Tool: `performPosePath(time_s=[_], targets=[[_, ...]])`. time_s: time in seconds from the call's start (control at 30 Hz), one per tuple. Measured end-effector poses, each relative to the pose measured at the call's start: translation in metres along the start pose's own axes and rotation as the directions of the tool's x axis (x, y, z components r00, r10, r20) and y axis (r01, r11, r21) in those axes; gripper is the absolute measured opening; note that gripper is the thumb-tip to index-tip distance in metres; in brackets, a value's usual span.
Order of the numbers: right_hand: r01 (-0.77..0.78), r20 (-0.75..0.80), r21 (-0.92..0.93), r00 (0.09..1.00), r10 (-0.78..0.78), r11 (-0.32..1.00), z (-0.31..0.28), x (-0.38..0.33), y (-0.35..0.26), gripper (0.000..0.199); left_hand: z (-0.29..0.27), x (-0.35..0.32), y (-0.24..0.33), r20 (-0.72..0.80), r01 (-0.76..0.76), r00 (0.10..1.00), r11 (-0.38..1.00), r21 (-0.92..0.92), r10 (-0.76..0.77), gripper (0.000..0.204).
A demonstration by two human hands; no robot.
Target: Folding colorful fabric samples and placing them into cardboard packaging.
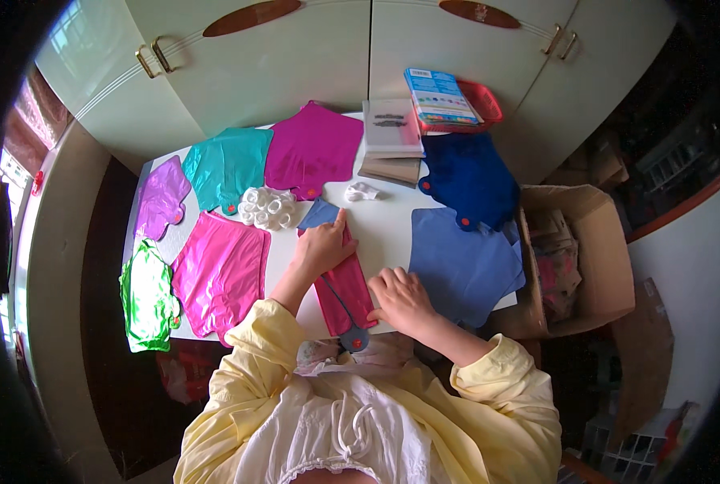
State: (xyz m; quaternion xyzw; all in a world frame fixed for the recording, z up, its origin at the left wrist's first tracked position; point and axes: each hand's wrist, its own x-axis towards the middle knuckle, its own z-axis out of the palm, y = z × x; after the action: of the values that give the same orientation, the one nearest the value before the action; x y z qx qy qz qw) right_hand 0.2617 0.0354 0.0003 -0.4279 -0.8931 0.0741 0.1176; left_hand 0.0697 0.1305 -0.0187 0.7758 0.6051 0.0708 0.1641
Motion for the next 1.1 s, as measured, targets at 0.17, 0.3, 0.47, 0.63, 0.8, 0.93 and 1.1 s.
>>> performPosePath(time_s=[0.17,0.3,0.47,0.63,0.8,0.93,1.1], targets=[[0.306,-0.024,0.188,0.951,-0.307,0.933,0.004,0.008,0.004,0.032,-0.002,0.0,0.002,0.016,-0.008,1.0,1.0,0.013,0.008,0.078],[0.253,-0.052,0.232,0.967,-0.248,0.939,0.02,0.006,-0.004,0.017,-0.002,0.002,0.002,0.025,-0.012,1.0,1.0,0.012,0.012,0.077],[0.034,-0.196,0.032,0.98,-0.027,0.999,0.032,0.011,-0.047,0.022,0.002,0.002,-0.007,-0.022,-0.019,1.0,1.0,-0.024,0.018,0.069],[0.025,-0.255,-0.032,0.966,-0.032,0.999,0.039,0.007,-0.053,0.029,0.004,-0.014,-0.02,-0.348,-0.038,0.937,0.98,-0.196,-0.033,0.06],[0.066,-0.295,0.016,0.954,-0.059,0.998,0.041,0.009,-0.051,0.031,0.011,-0.046,-0.044,-0.527,-0.084,0.841,0.933,-0.349,-0.121,0.074],[0.058,-0.273,0.039,0.961,-0.045,0.998,0.045,0.007,-0.047,0.032,-0.005,-0.056,-0.037,-0.27,0.029,0.927,0.769,-0.638,-0.259,0.088],[0.066,-0.262,0.016,0.963,-0.059,0.998,0.046,0.007,-0.047,0.033,-0.006,-0.063,-0.032,-0.279,0.108,0.935,0.925,-0.363,-0.219,0.092]])
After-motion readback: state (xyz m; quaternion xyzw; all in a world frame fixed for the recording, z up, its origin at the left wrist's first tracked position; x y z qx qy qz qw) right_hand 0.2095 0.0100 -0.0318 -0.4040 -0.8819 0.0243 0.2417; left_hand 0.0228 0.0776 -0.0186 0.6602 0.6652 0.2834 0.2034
